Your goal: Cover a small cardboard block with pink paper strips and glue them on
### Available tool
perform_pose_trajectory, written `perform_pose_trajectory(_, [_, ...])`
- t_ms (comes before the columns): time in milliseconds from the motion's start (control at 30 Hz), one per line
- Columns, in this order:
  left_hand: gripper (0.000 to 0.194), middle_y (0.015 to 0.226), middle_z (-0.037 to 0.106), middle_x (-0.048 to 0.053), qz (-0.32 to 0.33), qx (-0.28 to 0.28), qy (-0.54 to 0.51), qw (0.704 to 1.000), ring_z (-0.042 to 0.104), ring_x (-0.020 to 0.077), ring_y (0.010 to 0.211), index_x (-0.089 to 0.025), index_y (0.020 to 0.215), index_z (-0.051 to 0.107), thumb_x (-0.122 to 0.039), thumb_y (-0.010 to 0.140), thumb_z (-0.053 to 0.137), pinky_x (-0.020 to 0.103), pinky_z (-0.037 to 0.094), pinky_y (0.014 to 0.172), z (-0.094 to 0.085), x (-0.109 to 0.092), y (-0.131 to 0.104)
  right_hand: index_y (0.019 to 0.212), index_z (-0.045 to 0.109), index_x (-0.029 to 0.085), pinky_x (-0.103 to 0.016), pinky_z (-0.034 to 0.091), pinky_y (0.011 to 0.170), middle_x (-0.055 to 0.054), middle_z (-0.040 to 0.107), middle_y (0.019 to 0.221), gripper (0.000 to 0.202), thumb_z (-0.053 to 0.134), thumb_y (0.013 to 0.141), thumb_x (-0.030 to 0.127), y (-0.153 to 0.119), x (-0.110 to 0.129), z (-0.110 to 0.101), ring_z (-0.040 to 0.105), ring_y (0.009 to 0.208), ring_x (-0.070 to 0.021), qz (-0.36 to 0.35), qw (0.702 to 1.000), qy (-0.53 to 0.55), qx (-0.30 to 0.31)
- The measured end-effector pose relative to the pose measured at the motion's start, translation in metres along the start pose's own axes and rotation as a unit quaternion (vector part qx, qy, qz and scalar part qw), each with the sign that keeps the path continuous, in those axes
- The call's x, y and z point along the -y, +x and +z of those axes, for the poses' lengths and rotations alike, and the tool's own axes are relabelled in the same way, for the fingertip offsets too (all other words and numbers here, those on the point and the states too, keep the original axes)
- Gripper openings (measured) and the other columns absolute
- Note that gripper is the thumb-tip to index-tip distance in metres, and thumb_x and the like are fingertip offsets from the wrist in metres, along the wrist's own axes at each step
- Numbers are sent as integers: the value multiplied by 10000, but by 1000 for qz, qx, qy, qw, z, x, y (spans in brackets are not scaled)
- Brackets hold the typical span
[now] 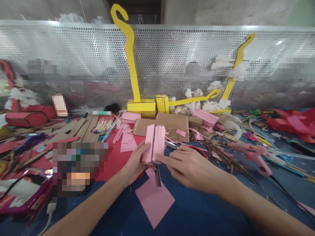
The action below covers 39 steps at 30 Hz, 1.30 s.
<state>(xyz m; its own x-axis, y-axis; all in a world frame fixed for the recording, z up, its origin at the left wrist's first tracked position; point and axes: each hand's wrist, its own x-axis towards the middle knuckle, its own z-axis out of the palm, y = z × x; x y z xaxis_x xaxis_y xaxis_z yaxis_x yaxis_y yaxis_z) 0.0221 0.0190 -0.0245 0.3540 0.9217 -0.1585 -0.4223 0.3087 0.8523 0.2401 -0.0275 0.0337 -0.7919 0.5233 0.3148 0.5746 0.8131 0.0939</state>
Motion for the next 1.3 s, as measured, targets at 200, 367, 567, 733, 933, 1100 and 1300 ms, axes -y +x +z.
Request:
perform_pose_trajectory(200, [384,894,752,111,20,-12,-11,1000,691,201,674,-133,1121,669,-401,855,735,285,574,523,3,0,0,1508,483,190,-363,434,752,-10,699,783,487,433,1026,134,-10,-4,18,614,682,-176,-2,999,34,-2])
perform_pose_trajectory(367, [390,907,758,129,15,-10,-14,1000,717,219,694,-131,1180,659,-406,904,681,297,594,532,0,-1,2,1506,461,196,-360,475,789,-17,702,821,482,458,1026,162,-15,-4,19,620,713,-176,44,988,107,-100])
perform_pose_trajectory(567, [324,953,756,125,60,-70,-19,996,737,247,728,-146,1168,640,-348,915,660,319,604,503,-2,-3,7,1118,627,223,-265,480,653,-3,672,797,135,546,1011,216,-23,-14,21,617,685,-149,211,930,166,-253])
perform_pose_trajectory(733, [315,1054,740,84,139,-139,-41,980,725,220,748,-197,1150,628,-325,873,705,311,607,494,-3,-9,9,911,644,208,-305,477,729,-23,709,840,139,560,1021,197,-17,-15,34,640,770,-172,92,974,146,-148])
perform_pose_trajectory(933, [373,995,732,49,156,-127,-36,979,690,170,697,-198,1146,639,-359,832,759,268,590,492,-7,-8,10,1174,660,186,-395,448,815,-82,700,1119,219,502,1034,131,-1,2,46,615,961,-221,-104,991,-77,15])
perform_pose_trajectory(1100, [367,935,738,36,153,-113,-16,982,680,163,667,-190,1112,647,-379,819,762,237,546,477,-2,-8,7,921,696,158,-394,416,786,-58,696,899,240,490,1040,126,3,-1,45,585,851,-196,-200,970,-137,-24])
perform_pose_trajectory(1300, [347,934,739,28,155,-113,-20,981,675,173,667,-199,1099,662,-374,816,760,258,535,465,0,-8,6,920,699,156,-387,407,733,-42,679,836,234,499,1042,173,2,-4,37,573,775,-183,-220,966,-134,-37])
